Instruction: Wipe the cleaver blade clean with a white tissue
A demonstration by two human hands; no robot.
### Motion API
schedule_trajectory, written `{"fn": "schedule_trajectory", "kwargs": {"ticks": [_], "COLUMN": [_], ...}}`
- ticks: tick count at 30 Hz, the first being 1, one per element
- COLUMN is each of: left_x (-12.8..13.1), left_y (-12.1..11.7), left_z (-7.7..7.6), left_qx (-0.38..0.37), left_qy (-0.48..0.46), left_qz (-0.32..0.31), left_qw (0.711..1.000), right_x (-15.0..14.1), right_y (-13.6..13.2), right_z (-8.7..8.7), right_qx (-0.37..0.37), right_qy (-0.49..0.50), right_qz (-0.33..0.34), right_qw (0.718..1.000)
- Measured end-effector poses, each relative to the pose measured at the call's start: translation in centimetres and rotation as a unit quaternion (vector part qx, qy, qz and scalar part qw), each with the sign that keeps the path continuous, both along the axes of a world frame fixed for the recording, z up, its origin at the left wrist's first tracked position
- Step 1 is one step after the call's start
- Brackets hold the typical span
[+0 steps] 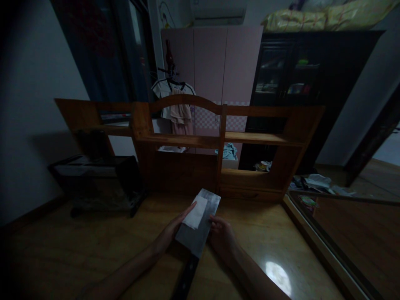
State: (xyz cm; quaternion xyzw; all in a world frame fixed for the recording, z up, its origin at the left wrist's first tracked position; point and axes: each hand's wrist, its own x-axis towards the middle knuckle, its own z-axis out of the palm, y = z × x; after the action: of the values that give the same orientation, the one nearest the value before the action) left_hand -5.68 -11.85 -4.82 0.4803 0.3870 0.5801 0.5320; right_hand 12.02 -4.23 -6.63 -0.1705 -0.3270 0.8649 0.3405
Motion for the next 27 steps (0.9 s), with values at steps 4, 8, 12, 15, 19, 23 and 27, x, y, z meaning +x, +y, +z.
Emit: {"fn": "schedule_trajectory", "kwargs": {"ticks": [4, 8, 12, 15, 19, 23, 27], "left_x": [0.3, 0.3, 0.2, 0.0, -0.1, 0.0, 0.2], "left_y": [-0.3, -0.7, -0.7, -0.5, -0.5, -0.7, -0.7], "left_z": [0.9, 1.2, 0.8, 0.5, 0.6, 0.9, 1.1], "left_qx": [-0.018, -0.012, 0.0, 0.022, 0.032, 0.028, 0.032], "left_qy": [-0.11, -0.135, -0.125, -0.095, -0.058, -0.055, -0.074], "left_qz": [-0.034, -0.027, -0.013, 0.008, 0.036, 0.029, 0.01], "left_qw": [0.993, 0.99, 0.992, 0.995, 0.997, 0.998, 0.997], "right_x": [0.0, 0.0, 0.0, 0.0, 0.0, 0.0, 0.0], "right_y": [0.0, -0.1, -0.3, -0.3, -0.2, -0.2, -0.4], "right_z": [0.0, 0.1, 0.2, 0.4, 0.4, 0.3, 0.4], "right_qx": [-0.034, -0.046, -0.045, -0.05, -0.056, -0.059, -0.051], "right_qy": [0.006, 0.009, 0.021, 0.022, 0.024, 0.028, 0.026], "right_qz": [0.009, 0.01, 0.015, 0.02, 0.019, 0.019, 0.021], "right_qw": [0.999, 0.999, 0.999, 0.998, 0.998, 0.998, 0.998]}}
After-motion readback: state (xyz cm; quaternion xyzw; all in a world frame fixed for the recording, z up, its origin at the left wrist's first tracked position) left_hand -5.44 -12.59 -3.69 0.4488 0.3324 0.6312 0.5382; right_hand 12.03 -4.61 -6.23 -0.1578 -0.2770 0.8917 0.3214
